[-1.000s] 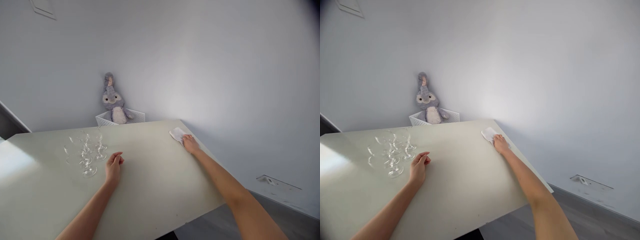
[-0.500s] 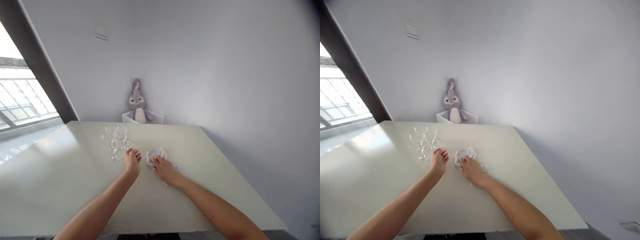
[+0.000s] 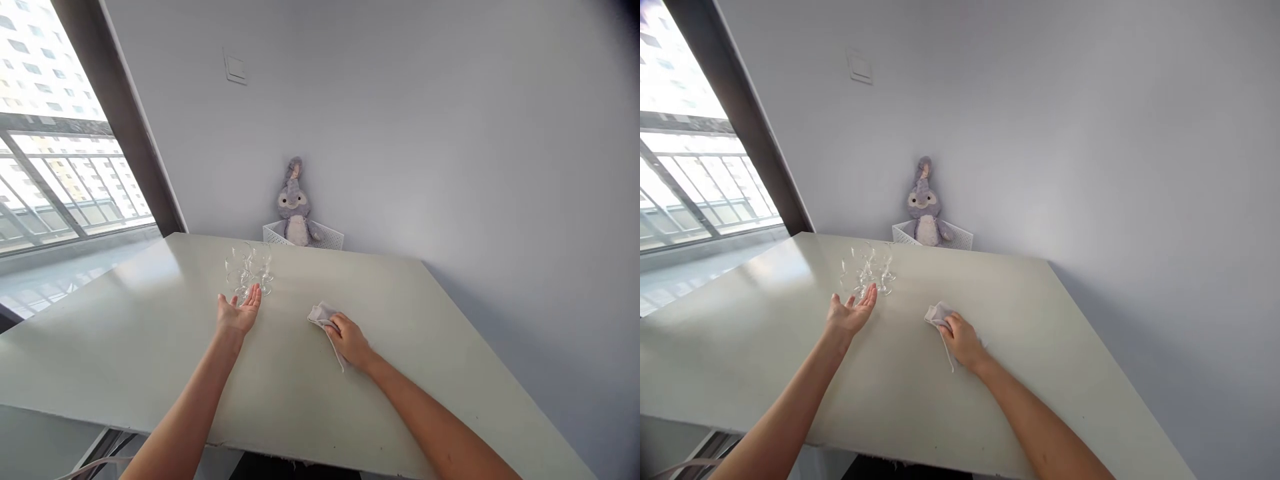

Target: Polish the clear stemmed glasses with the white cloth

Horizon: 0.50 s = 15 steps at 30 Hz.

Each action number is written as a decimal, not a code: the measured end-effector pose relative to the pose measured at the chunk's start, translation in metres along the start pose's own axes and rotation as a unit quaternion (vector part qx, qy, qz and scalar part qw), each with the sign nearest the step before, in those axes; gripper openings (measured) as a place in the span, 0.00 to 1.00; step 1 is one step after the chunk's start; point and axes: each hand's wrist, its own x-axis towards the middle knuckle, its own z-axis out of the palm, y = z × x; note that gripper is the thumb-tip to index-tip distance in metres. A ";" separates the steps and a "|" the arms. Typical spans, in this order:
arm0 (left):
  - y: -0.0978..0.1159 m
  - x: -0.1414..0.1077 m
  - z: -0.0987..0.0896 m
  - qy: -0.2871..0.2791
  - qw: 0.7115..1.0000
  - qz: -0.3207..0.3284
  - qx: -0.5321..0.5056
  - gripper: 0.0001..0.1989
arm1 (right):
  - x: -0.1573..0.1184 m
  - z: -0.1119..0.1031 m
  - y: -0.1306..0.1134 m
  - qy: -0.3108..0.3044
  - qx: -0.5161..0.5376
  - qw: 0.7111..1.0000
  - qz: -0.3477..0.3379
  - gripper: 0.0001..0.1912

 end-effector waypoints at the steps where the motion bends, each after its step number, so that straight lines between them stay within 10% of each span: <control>1: 0.000 0.003 0.002 -0.009 1.000 -0.005 -0.007 0.27 | 0.001 -0.002 0.002 0.017 0.032 0.999 0.017 0.11; 8: 0.006 -0.004 0.008 0.009 0.999 -0.024 -0.032 0.15 | 0.006 -0.005 0.018 0.077 0.264 0.950 0.148 0.14; 15: -0.041 -0.040 0.017 -0.072 0.982 -0.120 0.127 0.10 | 0.009 -0.010 0.039 0.115 0.658 0.709 0.228 0.14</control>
